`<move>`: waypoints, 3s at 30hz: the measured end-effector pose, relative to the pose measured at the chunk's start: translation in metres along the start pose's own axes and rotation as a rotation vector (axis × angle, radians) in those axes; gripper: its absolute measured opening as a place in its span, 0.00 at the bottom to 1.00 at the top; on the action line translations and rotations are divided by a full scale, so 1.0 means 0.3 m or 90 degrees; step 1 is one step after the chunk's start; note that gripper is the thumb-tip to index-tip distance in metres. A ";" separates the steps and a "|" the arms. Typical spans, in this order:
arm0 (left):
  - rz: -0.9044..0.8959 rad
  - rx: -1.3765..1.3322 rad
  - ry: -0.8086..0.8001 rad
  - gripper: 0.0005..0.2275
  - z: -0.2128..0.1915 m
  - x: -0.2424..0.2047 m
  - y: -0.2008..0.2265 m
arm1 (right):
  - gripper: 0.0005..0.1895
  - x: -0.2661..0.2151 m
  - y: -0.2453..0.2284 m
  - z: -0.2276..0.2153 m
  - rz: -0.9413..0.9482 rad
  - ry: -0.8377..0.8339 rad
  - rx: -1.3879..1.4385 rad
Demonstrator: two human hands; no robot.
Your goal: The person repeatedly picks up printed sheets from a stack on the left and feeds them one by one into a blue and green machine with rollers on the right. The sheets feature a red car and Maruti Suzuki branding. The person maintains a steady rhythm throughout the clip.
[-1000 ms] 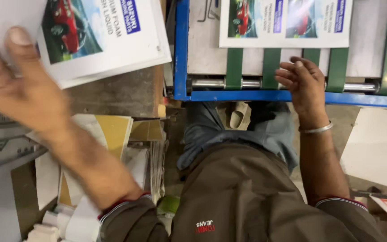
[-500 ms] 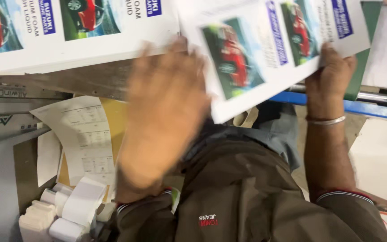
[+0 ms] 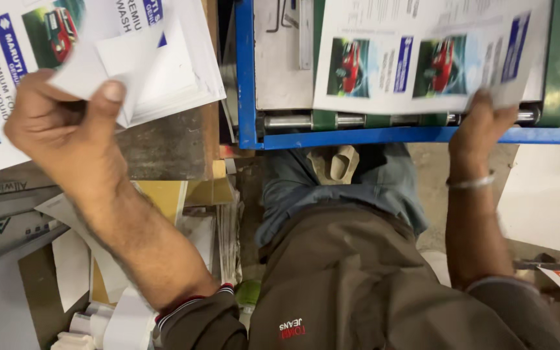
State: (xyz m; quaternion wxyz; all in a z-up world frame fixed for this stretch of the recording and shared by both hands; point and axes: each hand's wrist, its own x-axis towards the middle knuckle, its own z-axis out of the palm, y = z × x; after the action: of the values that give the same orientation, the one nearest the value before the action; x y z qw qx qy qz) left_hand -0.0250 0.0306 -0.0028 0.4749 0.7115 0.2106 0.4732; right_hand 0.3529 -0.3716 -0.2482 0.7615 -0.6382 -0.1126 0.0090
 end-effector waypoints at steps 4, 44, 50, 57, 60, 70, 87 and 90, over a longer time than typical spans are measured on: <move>0.041 -0.018 0.042 0.16 0.006 0.019 0.019 | 0.22 -0.239 -0.078 -0.065 0.090 -0.001 -0.017; 0.280 0.586 -0.373 0.18 0.521 -0.153 0.248 | 0.24 -0.212 -0.577 0.651 0.279 -0.516 0.444; 0.203 0.564 -0.404 0.20 0.296 -0.168 0.343 | 0.26 -0.047 -0.342 0.566 0.264 -0.237 0.389; 0.277 0.678 -0.216 0.06 0.107 -0.025 0.194 | 0.18 0.140 -0.075 0.232 -0.004 -0.160 0.102; 0.076 0.431 -0.126 0.02 0.057 0.007 0.121 | 0.18 0.187 -0.064 0.182 -0.025 -0.140 0.098; 0.009 0.029 0.092 0.14 -0.011 -0.016 0.035 | 0.23 -0.122 -0.095 0.005 -0.003 -0.046 -0.112; 0.134 0.498 0.061 0.06 0.037 0.047 0.264 | 0.16 -0.083 -0.010 0.115 0.055 -0.026 -0.119; 0.233 0.636 -0.116 0.07 0.138 0.005 0.259 | 0.19 0.004 0.046 0.171 0.074 -0.005 0.058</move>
State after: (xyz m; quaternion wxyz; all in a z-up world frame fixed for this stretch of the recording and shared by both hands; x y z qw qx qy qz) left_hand 0.0002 -0.0237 0.0616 0.0051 0.9140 0.2406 0.3267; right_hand 0.3466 -0.3191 -0.2531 0.7874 -0.6085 -0.0775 0.0608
